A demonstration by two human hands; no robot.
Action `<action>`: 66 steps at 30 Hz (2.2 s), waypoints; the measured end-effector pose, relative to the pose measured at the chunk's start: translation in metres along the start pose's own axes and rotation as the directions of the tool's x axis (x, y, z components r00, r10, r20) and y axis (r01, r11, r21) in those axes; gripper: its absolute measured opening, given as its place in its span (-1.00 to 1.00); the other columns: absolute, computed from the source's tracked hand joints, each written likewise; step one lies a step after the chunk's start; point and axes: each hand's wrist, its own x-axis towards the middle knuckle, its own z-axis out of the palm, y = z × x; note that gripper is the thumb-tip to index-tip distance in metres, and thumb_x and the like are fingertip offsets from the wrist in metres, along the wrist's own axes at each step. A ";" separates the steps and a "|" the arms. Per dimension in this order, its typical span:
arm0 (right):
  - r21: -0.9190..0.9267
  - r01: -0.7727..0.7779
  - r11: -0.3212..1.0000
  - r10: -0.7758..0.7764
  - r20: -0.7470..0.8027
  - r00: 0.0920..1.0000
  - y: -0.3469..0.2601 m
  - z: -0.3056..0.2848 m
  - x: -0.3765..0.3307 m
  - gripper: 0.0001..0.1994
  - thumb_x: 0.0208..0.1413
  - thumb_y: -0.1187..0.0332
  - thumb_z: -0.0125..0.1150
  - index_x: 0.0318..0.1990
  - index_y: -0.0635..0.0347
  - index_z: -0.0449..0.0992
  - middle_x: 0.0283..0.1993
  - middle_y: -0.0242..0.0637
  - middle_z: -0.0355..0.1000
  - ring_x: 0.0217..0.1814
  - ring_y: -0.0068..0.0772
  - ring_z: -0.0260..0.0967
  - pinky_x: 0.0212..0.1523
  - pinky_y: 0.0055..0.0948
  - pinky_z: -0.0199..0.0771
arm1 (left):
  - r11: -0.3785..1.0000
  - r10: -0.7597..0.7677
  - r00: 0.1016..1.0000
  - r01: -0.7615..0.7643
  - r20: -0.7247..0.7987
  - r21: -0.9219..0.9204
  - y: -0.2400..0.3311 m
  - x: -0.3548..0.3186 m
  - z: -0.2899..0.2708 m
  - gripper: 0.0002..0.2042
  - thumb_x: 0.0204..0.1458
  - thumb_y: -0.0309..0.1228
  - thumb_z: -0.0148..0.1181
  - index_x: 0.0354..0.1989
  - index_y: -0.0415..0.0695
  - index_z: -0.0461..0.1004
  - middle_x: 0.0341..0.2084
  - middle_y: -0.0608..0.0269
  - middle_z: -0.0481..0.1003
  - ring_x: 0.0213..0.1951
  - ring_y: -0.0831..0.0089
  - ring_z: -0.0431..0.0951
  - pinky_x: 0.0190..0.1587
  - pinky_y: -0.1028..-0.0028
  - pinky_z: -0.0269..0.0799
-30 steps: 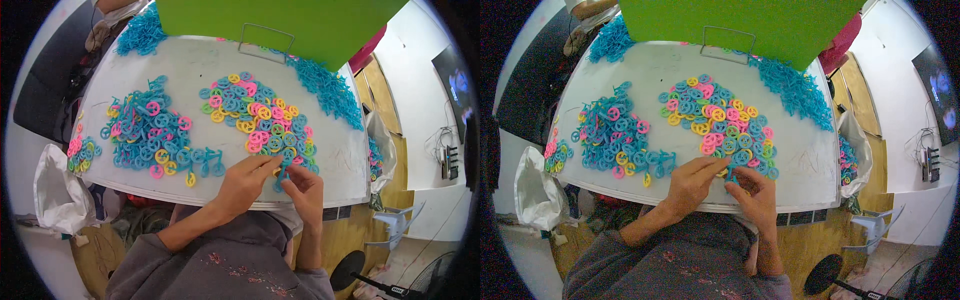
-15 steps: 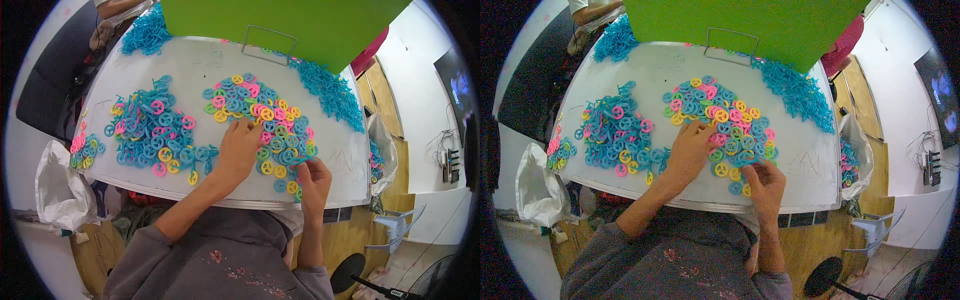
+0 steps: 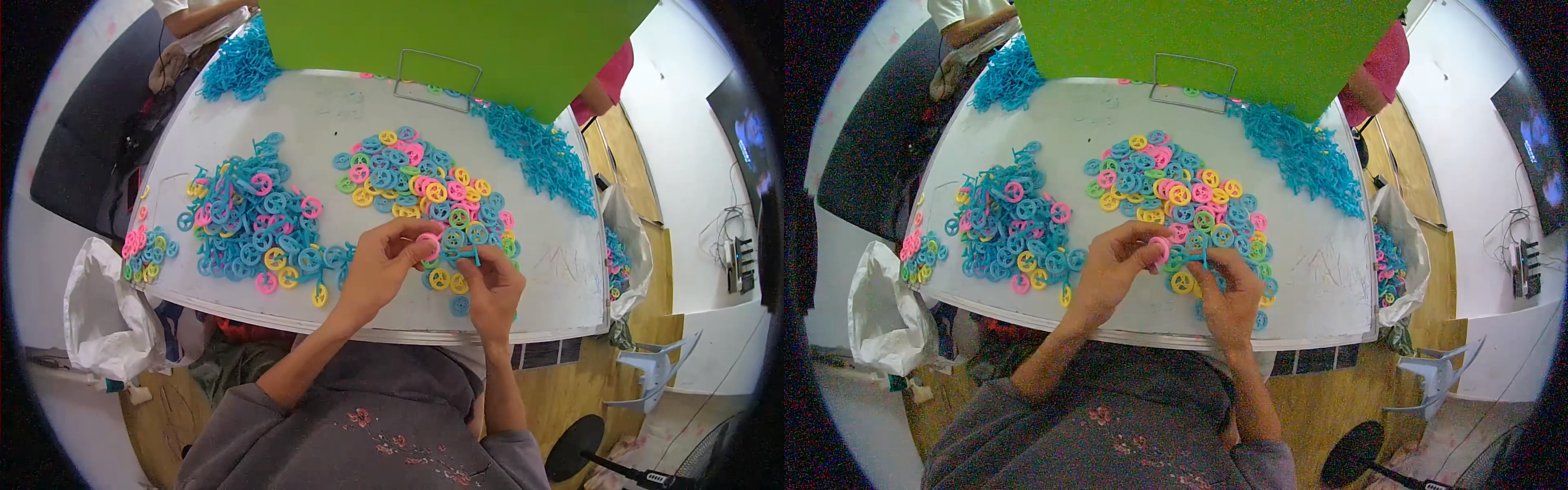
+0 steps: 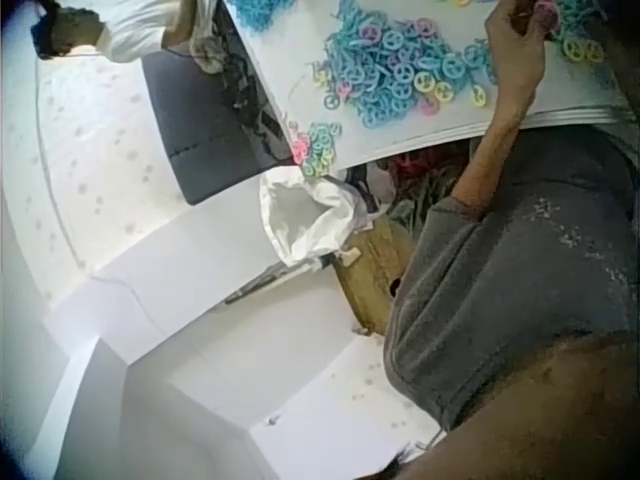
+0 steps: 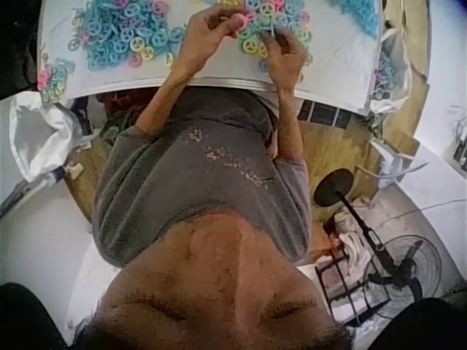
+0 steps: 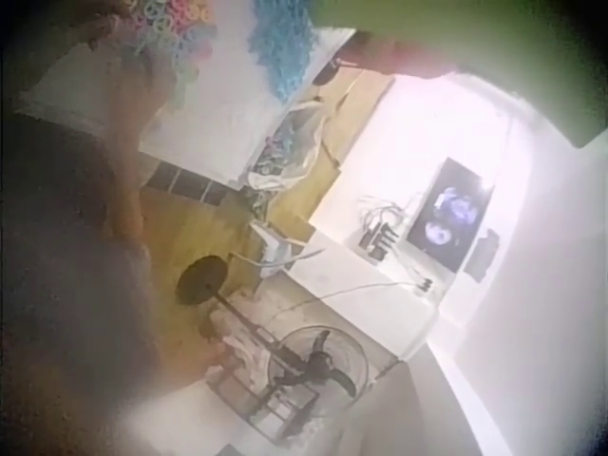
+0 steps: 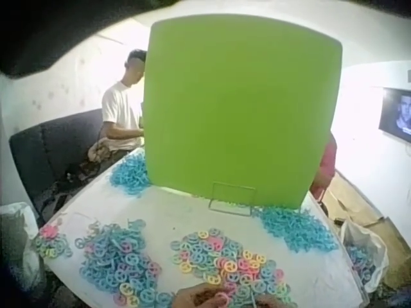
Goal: Assembling small colorful plastic toy bicycles by snapping wheels onto the frames at a workbench.
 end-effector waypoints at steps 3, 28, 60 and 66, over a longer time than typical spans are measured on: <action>-0.020 0.015 1.000 -0.015 -0.001 1.000 0.001 0.000 0.000 -0.83 -0.03 0.63 0.25 -0.24 0.36 0.52 -0.25 -0.29 0.49 -0.17 -0.54 0.41 -0.10 -0.53 0.42 | 1.000 -0.013 1.000 0.013 -0.008 0.019 -0.004 0.000 -0.002 -0.81 0.13 -0.41 0.14 -0.14 -0.24 0.49 -0.36 0.31 0.52 -0.33 0.62 0.47 -0.27 0.56 0.41; -0.167 -0.060 0.984 0.056 -0.031 0.998 -0.002 0.016 -0.006 -0.80 -0.10 0.51 0.37 -0.28 0.25 0.51 -0.34 -0.33 0.47 -0.24 -0.53 0.38 -0.20 -0.51 0.36 | 0.938 0.154 0.982 -0.111 -0.106 0.329 -0.017 -0.011 0.010 -0.93 0.09 -0.56 0.12 -0.32 -0.28 0.36 -0.39 0.18 0.51 -0.26 0.46 0.53 -0.15 0.47 0.45; -0.378 -0.020 0.926 0.028 0.016 0.999 -0.021 0.024 -0.002 -0.87 -0.02 0.50 0.33 -0.30 0.35 0.58 -0.49 -0.36 0.55 -0.44 -0.70 0.40 -0.42 -0.66 0.33 | 0.758 0.374 0.916 -0.213 -0.144 0.616 -0.016 -0.010 0.005 -0.78 0.00 -0.66 0.02 -0.24 -0.21 0.57 -0.46 0.09 0.60 -0.38 0.35 0.64 -0.31 0.47 0.50; -0.443 0.097 0.891 -0.125 -0.034 0.992 -0.011 0.028 -0.007 -0.83 -0.06 0.50 0.37 -0.28 0.35 0.59 -0.45 -0.31 0.55 -0.41 -0.67 0.43 -0.41 -0.66 0.36 | 0.657 0.472 0.878 -0.287 -0.084 0.697 -0.016 -0.011 0.005 -0.72 -0.10 -0.73 -0.01 -0.25 -0.21 0.55 -0.44 0.07 0.59 -0.39 0.25 0.63 -0.33 0.40 0.52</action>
